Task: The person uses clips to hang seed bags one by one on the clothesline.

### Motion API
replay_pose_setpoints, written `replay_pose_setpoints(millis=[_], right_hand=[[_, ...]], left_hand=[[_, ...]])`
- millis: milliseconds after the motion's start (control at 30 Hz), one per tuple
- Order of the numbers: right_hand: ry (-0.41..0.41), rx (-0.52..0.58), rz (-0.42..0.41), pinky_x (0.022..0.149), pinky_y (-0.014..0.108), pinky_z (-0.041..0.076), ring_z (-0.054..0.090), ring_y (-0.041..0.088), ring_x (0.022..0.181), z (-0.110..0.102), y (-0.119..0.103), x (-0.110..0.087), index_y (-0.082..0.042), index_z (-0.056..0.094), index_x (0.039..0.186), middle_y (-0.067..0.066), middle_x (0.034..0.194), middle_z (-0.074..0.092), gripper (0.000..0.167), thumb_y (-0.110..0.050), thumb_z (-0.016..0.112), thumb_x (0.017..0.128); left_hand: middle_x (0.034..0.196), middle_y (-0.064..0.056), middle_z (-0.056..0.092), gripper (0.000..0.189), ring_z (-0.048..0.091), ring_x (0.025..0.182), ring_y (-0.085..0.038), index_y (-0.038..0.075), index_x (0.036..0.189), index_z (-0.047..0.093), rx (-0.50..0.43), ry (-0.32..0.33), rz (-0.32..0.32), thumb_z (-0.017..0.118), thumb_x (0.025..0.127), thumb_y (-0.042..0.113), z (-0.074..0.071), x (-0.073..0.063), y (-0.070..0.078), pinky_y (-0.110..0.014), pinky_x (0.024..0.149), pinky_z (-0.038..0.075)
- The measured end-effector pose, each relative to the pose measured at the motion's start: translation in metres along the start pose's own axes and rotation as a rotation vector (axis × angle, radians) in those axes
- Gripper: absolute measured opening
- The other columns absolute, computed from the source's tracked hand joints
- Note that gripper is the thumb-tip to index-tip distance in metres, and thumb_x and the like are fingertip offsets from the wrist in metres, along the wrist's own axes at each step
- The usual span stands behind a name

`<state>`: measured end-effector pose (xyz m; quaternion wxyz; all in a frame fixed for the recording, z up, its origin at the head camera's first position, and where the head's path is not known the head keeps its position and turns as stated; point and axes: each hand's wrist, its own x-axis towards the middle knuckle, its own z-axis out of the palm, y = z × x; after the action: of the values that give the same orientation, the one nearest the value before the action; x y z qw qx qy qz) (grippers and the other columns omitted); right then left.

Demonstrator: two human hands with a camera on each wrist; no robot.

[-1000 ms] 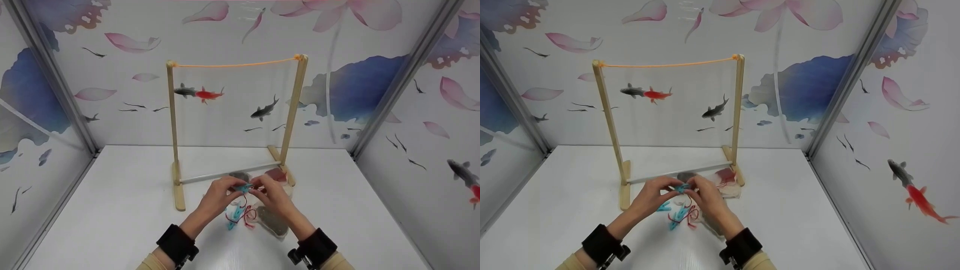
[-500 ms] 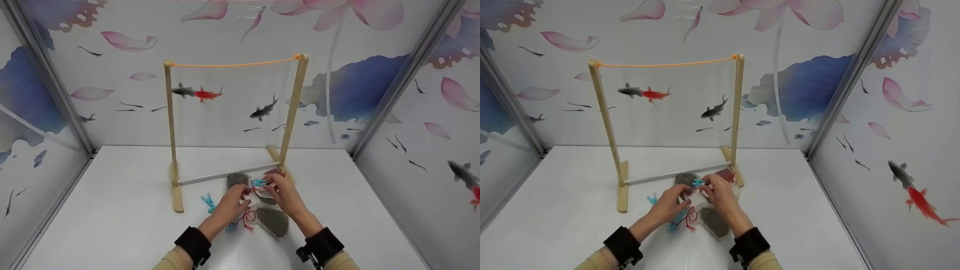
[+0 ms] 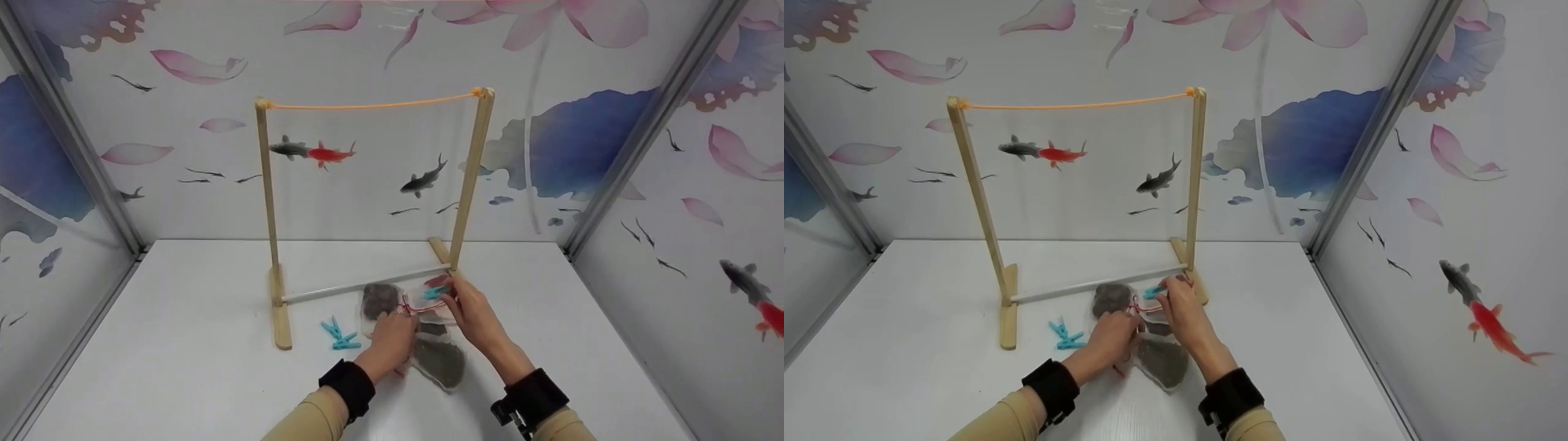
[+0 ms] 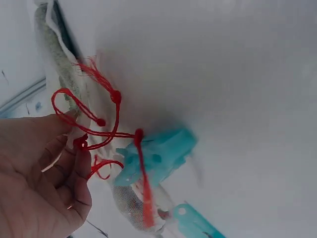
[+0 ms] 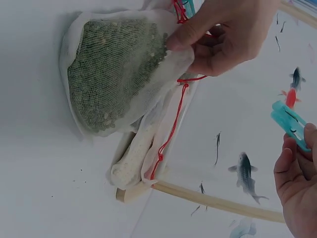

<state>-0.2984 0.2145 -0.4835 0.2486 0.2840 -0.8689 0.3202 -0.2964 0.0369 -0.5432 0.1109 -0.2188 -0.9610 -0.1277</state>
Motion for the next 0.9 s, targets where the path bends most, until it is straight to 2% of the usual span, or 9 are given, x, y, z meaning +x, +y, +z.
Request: replay_pose_setpoints(millis=[167,300,433,533,667,800,900], right_hand=[[-0.014,-0.023,0.052,0.064,0.028,0.051,0.057,0.013,0.075,-0.006,-0.001,0.005,0.0,0.058,0.109,0.007,0.088,0.063,0.015,-0.005,0.062,0.096],[0.003,-0.058,0.052,0.06,0.026,0.047,0.052,0.012,0.069,-0.014,-0.005,0.013,-0.001,0.059,0.108,0.007,0.084,0.061,0.015,-0.007,0.064,0.096],[0.034,-0.1,0.001,0.061,0.027,0.047,0.054,0.014,0.07,-0.023,-0.01,0.027,-0.002,0.062,0.107,0.008,0.085,0.064,0.014,-0.003,0.066,0.093],[0.052,-0.122,-0.04,0.065,0.031,0.049,0.059,0.017,0.075,-0.03,-0.017,0.044,-0.004,0.064,0.105,0.009,0.089,0.068,0.014,-0.002,0.068,0.092],[0.052,-0.128,-0.071,0.069,0.036,0.052,0.061,0.02,0.078,-0.043,-0.033,0.072,-0.005,0.067,0.104,0.009,0.091,0.07,0.013,-0.005,0.069,0.091],[0.048,-0.133,-0.135,0.07,0.038,0.055,0.064,0.022,0.079,-0.054,-0.05,0.101,-0.005,0.069,0.103,0.01,0.092,0.071,0.012,-0.006,0.069,0.091],[0.062,-0.145,-0.225,0.068,0.039,0.055,0.065,0.024,0.079,-0.06,-0.064,0.123,-0.004,0.069,0.103,0.01,0.091,0.073,0.012,-0.008,0.069,0.091]], left_hand=[[0.076,0.002,0.07,0.007,0.062,0.066,-0.015,0.017,0.094,0.066,-0.131,0.08,0.025,0.07,0.093,0.022,-0.024,0.004,0.001,-0.026,0.061,0.035],[0.08,0.0,0.069,0.009,0.054,0.063,-0.01,0.016,0.106,0.062,-0.306,0.071,0.023,0.062,0.099,0.021,-0.045,0.007,0.002,-0.022,0.058,0.04],[0.1,-0.001,0.072,0.012,0.063,0.073,-0.007,0.017,0.113,0.061,-0.446,0.099,0.018,0.056,0.103,0.019,-0.064,0.008,-0.001,-0.018,0.06,0.048],[0.111,-0.004,0.072,0.014,0.071,0.084,-0.012,0.016,0.116,0.061,-0.55,0.122,0.018,0.054,0.103,0.017,-0.08,0.01,-0.009,-0.017,0.067,0.054],[0.109,-0.01,0.07,0.02,0.073,0.088,-0.018,0.011,0.123,0.057,-0.688,0.087,-0.009,0.054,0.103,0.011,-0.11,0.013,-0.02,-0.022,0.072,0.057],[0.108,-0.013,0.071,0.027,0.071,0.096,-0.02,0.007,0.127,0.056,-0.688,0.048,-0.033,0.057,0.1,0.007,-0.142,0.014,-0.031,-0.03,0.08,0.059],[0.109,-0.011,0.072,0.022,0.07,0.103,-0.021,0.007,0.12,0.064,-0.592,0.056,-0.022,0.061,0.098,0.007,-0.164,0.015,-0.039,-0.034,0.086,0.058]])
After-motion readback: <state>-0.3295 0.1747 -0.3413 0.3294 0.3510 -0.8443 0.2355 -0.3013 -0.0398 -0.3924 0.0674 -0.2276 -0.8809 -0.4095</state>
